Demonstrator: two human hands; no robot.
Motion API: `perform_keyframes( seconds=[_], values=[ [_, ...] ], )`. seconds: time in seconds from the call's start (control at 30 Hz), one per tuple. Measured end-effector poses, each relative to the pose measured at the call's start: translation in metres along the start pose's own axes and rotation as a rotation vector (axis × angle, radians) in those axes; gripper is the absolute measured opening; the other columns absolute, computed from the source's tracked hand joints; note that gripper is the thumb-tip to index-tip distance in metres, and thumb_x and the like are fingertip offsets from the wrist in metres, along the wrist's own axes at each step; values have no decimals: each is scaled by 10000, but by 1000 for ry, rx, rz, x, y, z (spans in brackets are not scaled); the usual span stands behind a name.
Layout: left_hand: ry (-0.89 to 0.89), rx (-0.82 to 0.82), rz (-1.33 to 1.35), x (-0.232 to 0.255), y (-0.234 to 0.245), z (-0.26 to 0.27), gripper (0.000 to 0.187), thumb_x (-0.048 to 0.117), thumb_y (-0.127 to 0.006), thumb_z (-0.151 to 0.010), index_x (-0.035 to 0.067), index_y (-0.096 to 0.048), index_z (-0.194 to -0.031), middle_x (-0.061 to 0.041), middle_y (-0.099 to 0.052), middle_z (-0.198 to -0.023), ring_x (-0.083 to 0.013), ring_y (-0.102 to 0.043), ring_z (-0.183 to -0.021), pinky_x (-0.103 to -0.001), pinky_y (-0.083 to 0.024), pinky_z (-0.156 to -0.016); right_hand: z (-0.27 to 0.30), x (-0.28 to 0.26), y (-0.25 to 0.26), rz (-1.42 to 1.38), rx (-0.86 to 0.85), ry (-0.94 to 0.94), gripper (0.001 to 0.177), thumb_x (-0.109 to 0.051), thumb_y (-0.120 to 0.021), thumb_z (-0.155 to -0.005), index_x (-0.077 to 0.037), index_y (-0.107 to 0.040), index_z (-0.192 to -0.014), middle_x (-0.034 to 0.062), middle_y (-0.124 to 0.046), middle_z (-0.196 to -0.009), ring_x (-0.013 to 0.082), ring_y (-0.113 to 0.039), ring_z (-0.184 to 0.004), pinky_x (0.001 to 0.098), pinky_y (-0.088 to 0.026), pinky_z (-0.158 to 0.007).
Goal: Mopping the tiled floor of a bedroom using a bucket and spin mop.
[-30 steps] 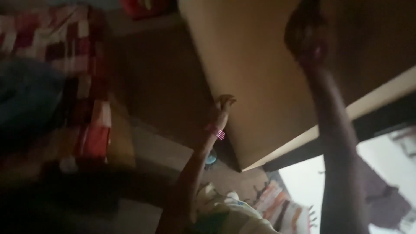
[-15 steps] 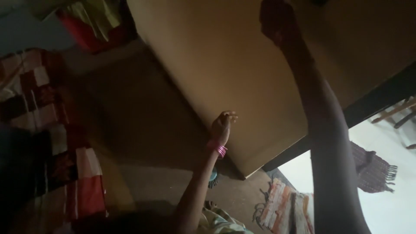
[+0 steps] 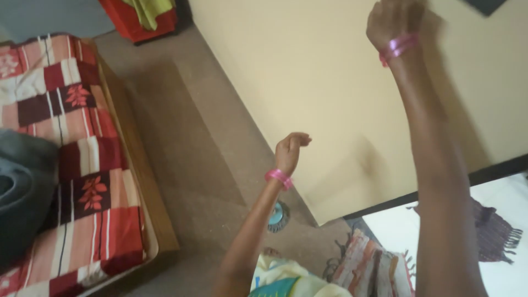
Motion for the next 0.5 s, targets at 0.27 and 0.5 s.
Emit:
perform_keyframes(
  seconds=[0.27, 0.5],
  values=[
    [100, 162, 174, -8, 9, -21, 382, 130, -509, -1012, 45, -619, -657, -42, -579, -586, -127, -526, -518, -304, -433, -474, 223, -206, -145, -952, -366, 164, 285, -167, -649, -824, -88, -709, -1092, 107, -705, -703, 272, -712, -651, 431, -580, -650],
    [-21, 293, 250, 52, 77, -49, 392, 149, -605, -944, 68, -542, -566, 41, -463, -484, -45, -399, -431, -269, -291, -394, 304, -383, -233, -1239, -526, 356, 450, -404, -791, -857, -104, -726, -1185, 130, -769, -1032, 298, -726, -979, 430, -555, -882]
  ],
)
Point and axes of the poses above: each hand's wrist, its own z-axis away from the middle knuckle, its own y-axis out of the back of the hand, x = y × z, the point moved 3 cm from there along -z, towards the middle knuckle
